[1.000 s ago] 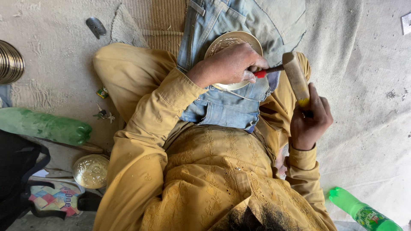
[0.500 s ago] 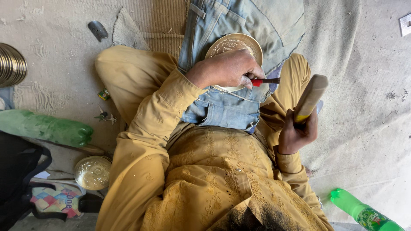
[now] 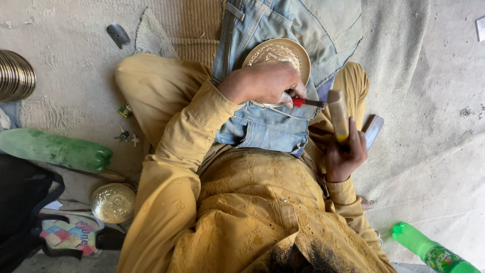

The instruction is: The person sits cross-legged on the floor with a brass plate on their lap and engraves a decorative pattern into it, holding a chisel against the metal and striking it with a wooden mallet. They reposition the chisel around the plate and briefly set the plate down on the ground before resuming engraving.

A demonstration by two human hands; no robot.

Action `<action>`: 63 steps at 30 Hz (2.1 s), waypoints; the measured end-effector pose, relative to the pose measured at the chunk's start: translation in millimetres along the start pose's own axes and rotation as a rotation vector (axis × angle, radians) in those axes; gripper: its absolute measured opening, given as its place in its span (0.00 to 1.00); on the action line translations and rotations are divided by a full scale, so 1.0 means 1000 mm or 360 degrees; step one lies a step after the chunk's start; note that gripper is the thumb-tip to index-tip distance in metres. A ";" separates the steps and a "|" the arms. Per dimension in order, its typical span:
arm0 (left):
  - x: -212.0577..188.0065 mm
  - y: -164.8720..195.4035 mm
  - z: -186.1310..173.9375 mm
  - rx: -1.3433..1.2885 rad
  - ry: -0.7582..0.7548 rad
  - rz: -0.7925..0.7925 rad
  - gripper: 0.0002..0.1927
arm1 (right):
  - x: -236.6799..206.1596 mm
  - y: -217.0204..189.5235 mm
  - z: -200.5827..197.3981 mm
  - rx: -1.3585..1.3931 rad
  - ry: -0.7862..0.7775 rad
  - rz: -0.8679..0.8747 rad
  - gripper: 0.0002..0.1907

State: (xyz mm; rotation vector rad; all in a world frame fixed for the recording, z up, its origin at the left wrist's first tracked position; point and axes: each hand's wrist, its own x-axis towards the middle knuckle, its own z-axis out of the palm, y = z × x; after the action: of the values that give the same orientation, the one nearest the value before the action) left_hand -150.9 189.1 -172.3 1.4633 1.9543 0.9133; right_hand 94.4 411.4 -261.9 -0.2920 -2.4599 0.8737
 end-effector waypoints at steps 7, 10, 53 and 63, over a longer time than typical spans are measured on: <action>-0.033 0.005 -0.008 0.0918 0.1332 -0.0053 0.10 | 0.053 -0.017 0.018 0.0635 0.0111 0.0124 0.15; -0.043 0.010 -0.002 0.1062 0.1350 -0.0276 0.10 | 0.078 -0.054 0.023 0.0535 -0.0194 0.0094 0.17; 0.004 -0.006 0.033 -0.0257 0.0946 -0.0019 0.24 | 0.126 -0.031 -0.046 -0.0064 -0.0040 -0.0482 0.19; 0.002 0.006 0.027 -0.0257 0.0892 -0.0007 0.18 | 0.104 -0.021 -0.042 -0.0307 -0.0120 -0.0322 0.21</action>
State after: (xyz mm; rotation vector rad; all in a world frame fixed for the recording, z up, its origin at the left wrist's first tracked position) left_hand -127.9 197.8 -185.1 1.1926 2.1906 1.5696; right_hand 27.9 455.2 -179.6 -0.0751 -2.5928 0.5734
